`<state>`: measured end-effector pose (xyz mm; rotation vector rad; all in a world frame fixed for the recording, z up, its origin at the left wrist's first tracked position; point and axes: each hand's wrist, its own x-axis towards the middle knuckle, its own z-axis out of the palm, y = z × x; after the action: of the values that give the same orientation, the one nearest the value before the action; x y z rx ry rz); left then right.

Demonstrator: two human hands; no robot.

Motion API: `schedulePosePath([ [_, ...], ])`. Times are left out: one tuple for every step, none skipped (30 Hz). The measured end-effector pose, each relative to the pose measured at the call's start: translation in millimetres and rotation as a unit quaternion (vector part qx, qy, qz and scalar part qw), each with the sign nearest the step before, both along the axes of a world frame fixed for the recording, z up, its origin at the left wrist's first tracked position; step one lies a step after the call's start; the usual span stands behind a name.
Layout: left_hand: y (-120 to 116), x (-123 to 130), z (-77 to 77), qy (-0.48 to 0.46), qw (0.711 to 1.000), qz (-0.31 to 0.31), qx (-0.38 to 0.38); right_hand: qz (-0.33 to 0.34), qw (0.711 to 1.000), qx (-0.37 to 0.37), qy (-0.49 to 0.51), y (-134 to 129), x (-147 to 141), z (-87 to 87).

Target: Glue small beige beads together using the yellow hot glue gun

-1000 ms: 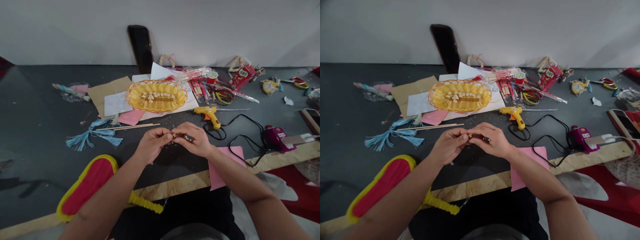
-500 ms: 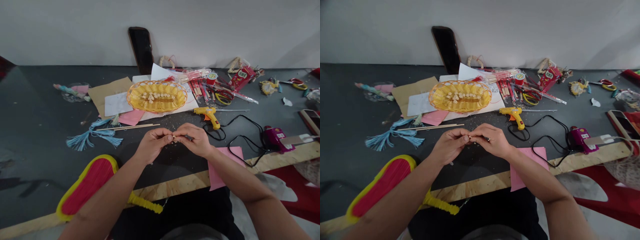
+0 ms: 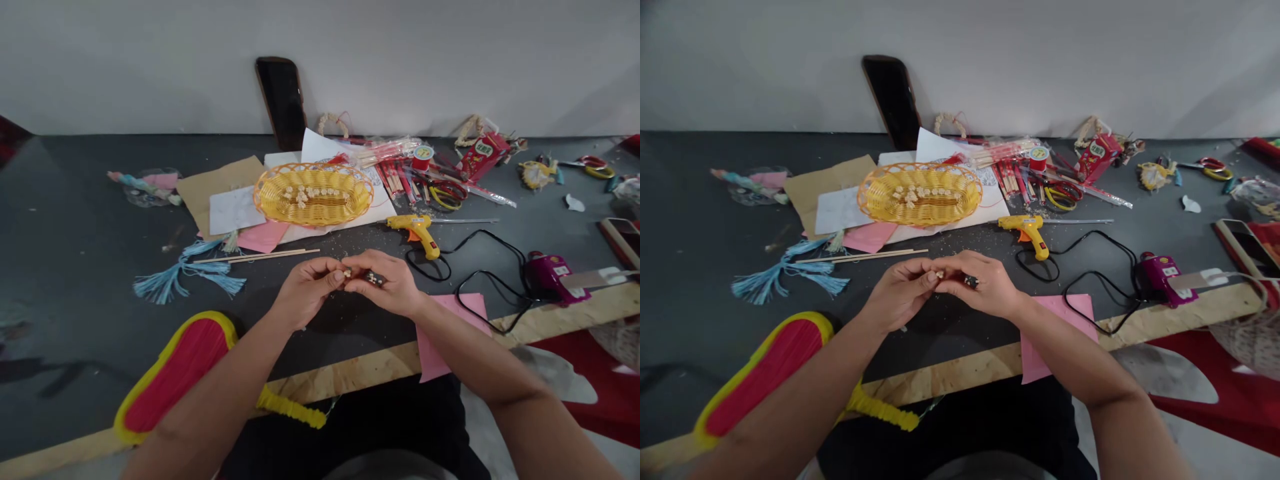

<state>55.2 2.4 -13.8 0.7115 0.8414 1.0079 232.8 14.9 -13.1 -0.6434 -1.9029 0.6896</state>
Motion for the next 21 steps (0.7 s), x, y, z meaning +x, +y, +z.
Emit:
schedulePosePath([
  [-0.3, 0.3, 0.8, -0.008, 1.0, 0.001, -0.006, -0.005, 1.0, -0.006, -0.001, -0.4, 0.3, 0.2],
  [-0.5, 0.5, 1.6, -0.012, 1.0, 0.002, -0.01, -0.01, 1.0, -0.012, -0.003, -0.6, 0.5, 0.4],
  [-0.7, 0.5, 2.3, -0.013, 1.0, 0.002, -0.012, -0.012, 1.0, -0.016, -0.003, -0.6, 0.6, 0.5],
  [-0.7, 0.4, 2.9, -0.01, 1.0, 0.0, -0.013, -0.012, 1.0, -0.017, -0.003, -0.5, 0.7, 0.6],
  [-0.7, 0.3, 3.2, -0.005, 1.0, -0.002, -0.014, -0.008, 1.0, -0.013, 0.0, -0.2, 0.7, 0.7],
  [-0.5, 0.2, 3.3, 0.001, 1.0, -0.003, -0.015, -0.003, 1.0, -0.006, 0.005, 0.2, 0.6, 0.9],
  [-0.2, 0.1, 3.1, 0.007, 1.0, -0.002, -0.017, 0.0, 1.0, 0.003, 0.008, 0.7, 0.6, 1.1],
  [0.2, 0.1, 2.7, 0.013, 1.0, 0.003, -0.019, -0.002, 1.0, 0.012, 0.01, 1.2, 0.5, 1.3],
  [0.6, 0.1, 2.0, 0.019, 1.0, 0.01, -0.021, -0.006, 1.0, 0.019, 0.008, 1.8, 0.6, 1.7],
  [1.1, 0.2, 1.2, 0.024, 0.999, 0.018, -0.022, -0.012, 1.0, 0.026, 0.004, 2.3, 0.8, 2.0],
  [1.6, 0.2, 0.3, 0.03, 0.999, 0.025, -0.023, -0.018, 0.999, 0.031, -0.001, 2.8, 1.1, 2.3],
  [2.0, 0.2, -0.4, 0.036, 0.999, 0.03, -0.021, -0.024, 0.999, 0.035, -0.008, 3.2, 1.4, 2.5],
  [2.3, 0.1, -1.1, 0.042, 0.998, 0.033, -0.019, -0.028, 0.999, 0.038, -0.015, 3.6, 1.6, 2.7],
  [2.5, -0.1, -1.5, 0.047, 0.998, 0.035, -0.015, -0.033, 0.998, 0.04, -0.021, 4.0, 1.9, 2.6],
  [2.5, -0.4, -1.6, 0.051, 0.998, 0.037, -0.012, -0.039, 0.998, 0.042, -0.027, 4.3, 2.1, 2.3],
  [2.5, -0.7, -1.6, 0.053, 0.998, 0.04, -0.008, -0.043, 0.998, 0.044, -0.033, 4.5, 2.2, 1.8],
  [2.4, -0.9, -1.3, 0.054, 0.998, 0.044, -0.006, -0.047, 0.997, 0.047, -0.039, 4.8, 2.3, 1.1],
  [2.2, -1.1, -1.0, 0.054, 0.997, 0.047, -0.004, -0.049, 0.997, 0.05, -0.045, 5.0, 2.3, 0.2],
  [2.1, -1.2, -0.6, 0.055, 0.997, 0.047, -0.003, -0.05, 0.996, 0.054, -0.052, 5.3, 2.3, -0.9],
  [1.9, -1.2, -0.1, 0.056, 0.997, 0.046, -0.003, -0.051, 0.995, 0.059, -0.059, 5.5, 2.3, -1.9],
  [1.8, -1.1, 0.3, 0.058, 0.997, 0.044, -0.003, -0.05, 0.994, 0.064, -0.066, 5.7, 2.3, -3.0],
])
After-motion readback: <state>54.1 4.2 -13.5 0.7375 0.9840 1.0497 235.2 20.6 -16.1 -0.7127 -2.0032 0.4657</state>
